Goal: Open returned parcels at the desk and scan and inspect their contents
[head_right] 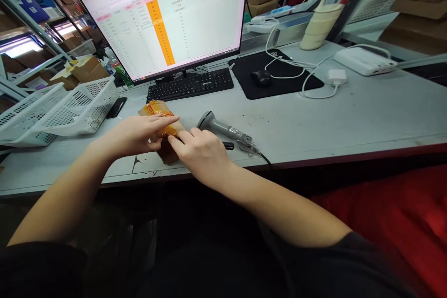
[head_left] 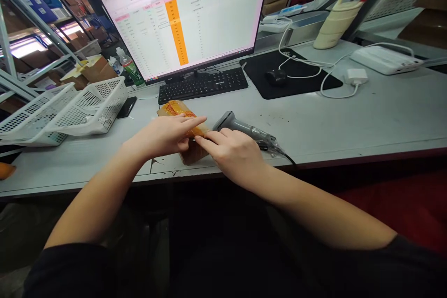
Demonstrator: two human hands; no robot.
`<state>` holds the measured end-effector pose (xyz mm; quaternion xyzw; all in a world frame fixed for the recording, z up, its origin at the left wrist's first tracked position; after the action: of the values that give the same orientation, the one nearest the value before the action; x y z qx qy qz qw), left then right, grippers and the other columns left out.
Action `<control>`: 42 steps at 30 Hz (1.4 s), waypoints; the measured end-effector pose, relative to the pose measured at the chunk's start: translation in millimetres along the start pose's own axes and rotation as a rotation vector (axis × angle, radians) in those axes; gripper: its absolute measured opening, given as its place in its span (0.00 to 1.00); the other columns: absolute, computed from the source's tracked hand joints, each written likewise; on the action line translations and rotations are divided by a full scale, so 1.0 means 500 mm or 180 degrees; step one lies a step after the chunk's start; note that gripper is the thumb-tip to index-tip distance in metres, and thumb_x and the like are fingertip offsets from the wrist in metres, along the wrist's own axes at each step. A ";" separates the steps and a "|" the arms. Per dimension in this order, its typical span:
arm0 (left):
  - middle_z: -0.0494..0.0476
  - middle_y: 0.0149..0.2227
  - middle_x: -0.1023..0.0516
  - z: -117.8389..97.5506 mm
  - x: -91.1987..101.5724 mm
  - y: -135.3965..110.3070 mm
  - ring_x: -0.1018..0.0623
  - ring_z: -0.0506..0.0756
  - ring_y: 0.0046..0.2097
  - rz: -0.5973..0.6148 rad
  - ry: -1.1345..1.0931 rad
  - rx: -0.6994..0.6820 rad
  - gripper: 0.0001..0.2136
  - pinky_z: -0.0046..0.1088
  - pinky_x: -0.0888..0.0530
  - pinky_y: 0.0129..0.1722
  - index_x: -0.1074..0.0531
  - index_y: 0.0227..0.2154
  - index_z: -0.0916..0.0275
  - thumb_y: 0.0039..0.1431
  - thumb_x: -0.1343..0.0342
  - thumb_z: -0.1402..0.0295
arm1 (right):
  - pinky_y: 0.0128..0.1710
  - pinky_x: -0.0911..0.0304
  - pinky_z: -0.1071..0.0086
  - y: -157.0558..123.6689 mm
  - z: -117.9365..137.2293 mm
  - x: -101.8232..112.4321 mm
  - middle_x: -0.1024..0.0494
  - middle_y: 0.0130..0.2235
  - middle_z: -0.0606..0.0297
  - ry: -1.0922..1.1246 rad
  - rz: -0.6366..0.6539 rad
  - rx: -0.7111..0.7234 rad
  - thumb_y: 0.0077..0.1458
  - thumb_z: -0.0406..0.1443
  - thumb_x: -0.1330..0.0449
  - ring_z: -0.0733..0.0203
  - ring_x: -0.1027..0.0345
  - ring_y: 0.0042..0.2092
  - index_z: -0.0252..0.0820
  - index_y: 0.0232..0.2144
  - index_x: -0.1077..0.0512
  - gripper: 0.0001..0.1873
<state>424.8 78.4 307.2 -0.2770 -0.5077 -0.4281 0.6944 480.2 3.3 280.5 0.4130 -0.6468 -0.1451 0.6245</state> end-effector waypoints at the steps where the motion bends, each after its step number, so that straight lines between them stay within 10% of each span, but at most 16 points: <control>1: 0.59 0.61 0.26 0.003 0.000 -0.001 0.22 0.61 0.57 -0.0007 -0.0041 0.0034 0.34 0.35 0.21 0.46 0.42 0.68 0.54 0.58 0.47 0.73 | 0.33 0.49 0.62 0.004 0.001 -0.004 0.18 0.43 0.60 -0.0008 0.0052 -0.0054 0.68 0.28 0.50 0.58 0.32 0.36 0.41 0.51 0.23 0.18; 13: 0.57 0.61 0.26 -0.013 -0.003 0.007 0.20 0.60 0.54 0.0031 0.0218 -0.0095 0.25 0.32 0.21 0.42 0.30 0.60 0.54 0.60 0.49 0.74 | 0.32 0.48 0.64 -0.057 -0.049 0.038 0.17 0.40 0.65 -0.0116 -0.0321 -0.0411 0.62 0.26 0.43 0.60 0.33 0.34 0.44 0.49 0.21 0.17; 30: 0.55 0.58 0.23 -0.015 0.006 0.016 0.18 0.59 0.49 -0.0215 0.0098 -0.0165 0.20 0.30 0.23 0.39 0.25 0.54 0.56 0.61 0.49 0.74 | 0.33 0.50 0.63 -0.009 -0.039 -0.019 0.17 0.42 0.64 0.0063 -0.0130 -0.0572 0.67 0.30 0.48 0.60 0.34 0.34 0.46 0.50 0.21 0.18; 36: 0.53 0.41 0.16 0.021 0.023 -0.001 0.18 0.54 0.40 -0.0767 -0.0681 -0.0058 0.22 0.29 0.25 0.40 0.23 0.52 0.56 0.59 0.53 0.78 | 0.31 0.49 0.64 -0.065 -0.104 -0.017 0.17 0.42 0.64 0.0101 -0.0307 -0.0964 0.65 0.30 0.44 0.60 0.32 0.35 0.47 0.51 0.21 0.17; 42: 0.61 0.50 0.24 -0.010 0.010 -0.003 0.25 0.62 0.50 -0.1035 -0.0667 0.0431 0.20 0.43 0.28 0.53 0.24 0.54 0.56 0.61 0.43 0.56 | 0.36 0.44 0.66 -0.065 -0.083 -0.019 0.17 0.44 0.63 0.0357 -0.0409 -0.0876 0.66 0.31 0.44 0.61 0.30 0.37 0.46 0.52 0.22 0.17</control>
<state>426.5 71.9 310.0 -0.1872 -0.6429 -0.4683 0.5765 528.9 3.4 258.5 0.3715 -0.5572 -0.2488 0.6997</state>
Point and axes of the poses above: each hand's wrist, its own y-axis towards the middle knuckle, its own x-axis out of the back of the hand, z = x × y, the point moved 10 cm from there along y, towards the middle knuckle
